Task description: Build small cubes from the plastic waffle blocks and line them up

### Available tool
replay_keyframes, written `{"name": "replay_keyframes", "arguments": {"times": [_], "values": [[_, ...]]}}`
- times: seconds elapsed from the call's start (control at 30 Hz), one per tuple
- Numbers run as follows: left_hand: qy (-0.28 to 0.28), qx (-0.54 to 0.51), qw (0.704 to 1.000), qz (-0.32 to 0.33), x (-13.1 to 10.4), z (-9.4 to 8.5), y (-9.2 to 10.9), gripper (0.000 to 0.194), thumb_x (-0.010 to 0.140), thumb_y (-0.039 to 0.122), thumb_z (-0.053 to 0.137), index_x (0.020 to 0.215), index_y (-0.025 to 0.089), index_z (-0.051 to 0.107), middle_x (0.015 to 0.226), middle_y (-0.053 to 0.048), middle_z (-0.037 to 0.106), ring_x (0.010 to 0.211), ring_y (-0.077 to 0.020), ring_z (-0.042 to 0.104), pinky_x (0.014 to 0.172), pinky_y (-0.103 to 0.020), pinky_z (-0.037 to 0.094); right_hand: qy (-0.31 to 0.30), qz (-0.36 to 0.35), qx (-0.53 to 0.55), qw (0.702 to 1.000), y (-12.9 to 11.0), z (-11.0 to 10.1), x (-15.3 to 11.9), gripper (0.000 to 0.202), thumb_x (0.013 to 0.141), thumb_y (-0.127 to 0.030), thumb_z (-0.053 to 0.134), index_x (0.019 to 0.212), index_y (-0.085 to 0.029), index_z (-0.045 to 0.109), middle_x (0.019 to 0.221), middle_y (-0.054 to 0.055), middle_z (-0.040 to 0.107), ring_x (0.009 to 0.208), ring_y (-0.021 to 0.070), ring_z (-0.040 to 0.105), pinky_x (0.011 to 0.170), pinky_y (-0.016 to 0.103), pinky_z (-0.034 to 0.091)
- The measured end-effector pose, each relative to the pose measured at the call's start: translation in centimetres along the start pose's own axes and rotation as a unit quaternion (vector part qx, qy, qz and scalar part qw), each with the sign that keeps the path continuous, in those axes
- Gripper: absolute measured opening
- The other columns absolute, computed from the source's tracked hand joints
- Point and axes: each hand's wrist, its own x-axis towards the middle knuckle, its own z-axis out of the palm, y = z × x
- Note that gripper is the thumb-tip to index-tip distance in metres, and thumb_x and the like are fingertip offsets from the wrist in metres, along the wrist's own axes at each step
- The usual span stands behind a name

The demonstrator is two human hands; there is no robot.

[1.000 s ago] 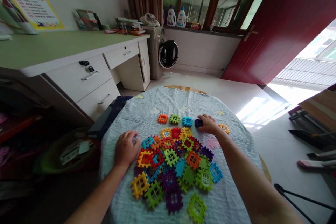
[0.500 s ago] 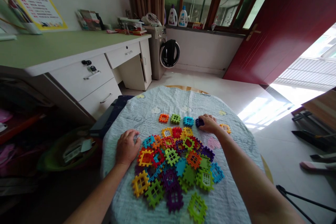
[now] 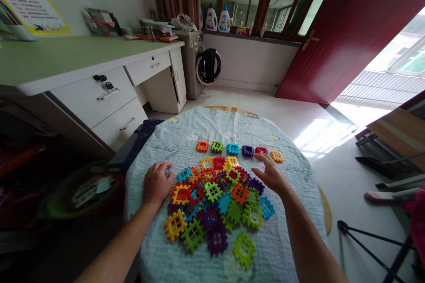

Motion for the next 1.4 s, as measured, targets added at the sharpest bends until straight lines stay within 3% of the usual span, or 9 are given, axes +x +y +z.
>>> {"name": "replay_keyframes", "arguments": {"times": [0.13,0.23,0.47,0.7,0.83,0.97,1.07,1.23,1.4], "values": [[0.003,0.001,1.000,0.003,0.0,0.1,0.0,0.022,0.079,0.025,0.048,0.092,0.017,0.064,0.103,-0.011,0.065,0.099,-0.0275,0.059,0.092,-0.041,0.046,0.036,0.094,0.052,0.994,0.9,1.4,-4.9,0.033,0.079,-0.036,0.056,0.107,-0.021,0.065,0.102,0.008,0.067,0.089,0.0214,0.062,0.078,0.035,0.050],[0.002,0.004,1.000,0.005,0.1,0.0,0.1,0.023,0.079,0.025,0.048,0.092,0.017,0.064,0.102,-0.011,0.065,0.098,-0.0279,0.059,0.092,-0.041,0.046,0.062,0.142,0.066,0.986,1.5,2.6,-6.5,0.032,0.081,-0.042,0.054,0.100,-0.020,0.067,0.093,0.007,0.068,0.081,0.0203,0.062,0.073,0.034,0.049],[0.004,0.005,1.000,0.002,0.1,-0.1,0.3,0.023,0.079,0.026,0.047,0.091,0.017,0.064,0.102,-0.011,0.066,0.098,-0.0282,0.059,0.091,-0.042,0.047,0.149,0.158,0.060,0.974,1.1,4.0,-6.9,0.032,0.083,-0.043,0.049,0.086,-0.020,0.071,0.088,0.008,0.070,0.086,0.0224,0.061,0.080,0.035,0.045],[-0.018,-0.037,0.999,-0.023,0.7,-0.6,0.4,0.024,0.081,0.032,0.046,0.089,0.019,0.064,0.101,-0.011,0.066,0.098,-0.0279,0.060,0.092,-0.043,0.047,0.183,0.222,0.219,0.932,1.8,3.4,-7.6,0.037,0.078,-0.051,0.056,0.084,-0.018,0.071,0.084,0.007,0.073,0.082,0.0229,0.065,0.076,0.032,0.049],[-0.016,-0.093,0.995,0.039,1.1,-2.0,4.6,0.027,0.087,0.032,0.044,0.097,0.019,0.065,0.116,-0.011,0.063,0.112,-0.0266,0.056,0.102,-0.045,0.043,0.189,0.218,0.242,0.926,2.2,3.4,-7.7,0.036,0.077,-0.051,0.058,0.082,-0.018,0.071,0.082,0.007,0.073,0.081,0.0229,0.065,0.075,0.032,0.049],[-0.154,-0.157,0.960,0.172,1.6,-1.8,11.3,0.029,0.092,0.033,0.043,0.109,0.022,0.065,0.125,-0.008,0.061,0.118,-0.0221,0.054,0.105,-0.040,0.042,0.194,0.215,0.238,0.927,1.9,3.3,-7.7,0.034,0.077,-0.050,0.059,0.080,-0.018,0.071,0.080,0.006,0.073,0.080,0.0226,0.065,0.073,0.032,0.050],[-0.226,-0.132,0.943,0.206,2.4,-0.1,15.0,0.038,0.093,0.038,0.045,0.122,0.020,0.060,0.134,-0.011,0.055,0.124,-0.0243,0.050,0.108,-0.040,0.039,0.194,0.214,0.235,0.928,1.6,3.2,-7.8,0.033,0.077,-0.049,0.059,0.079,-0.019,0.070,0.079,0.006,0.073,0.078,0.0223,0.065,0.072,0.031,0.050],[-0.275,-0.049,0.943,0.183,3.4,2.5,16.9,0.051,0.092,0.050,0.044,0.132,0.021,0.053,0.133,-0.013,0.055,0.127,-0.0292,0.047,0.107,-0.046,0.037,0.199,0.215,0.223,0.930,1.3,3.0,-7.7,0.031,0.076,-0.047,0.058,0.077,-0.018,0.070,0.078,0.006,0.072,0.077,0.0223,0.065,0.074,0.032,0.049],[-0.296,-0.041,0.936,0.186,3.5,2.4,17.0,0.055,0.084,0.052,0.055,0.131,0.022,0.055,0.132,-0.012,0.056,0.125,-0.0315,0.047,0.107,-0.048,0.036,0.201,0.213,0.219,0.931,1.2,3.0,-7.7,0.031,0.075,-0.046,0.059,0.077,-0.018,0.070,0.077,0.006,0.072,0.075,0.0221,0.065,0.073,0.032,0.049]]}}
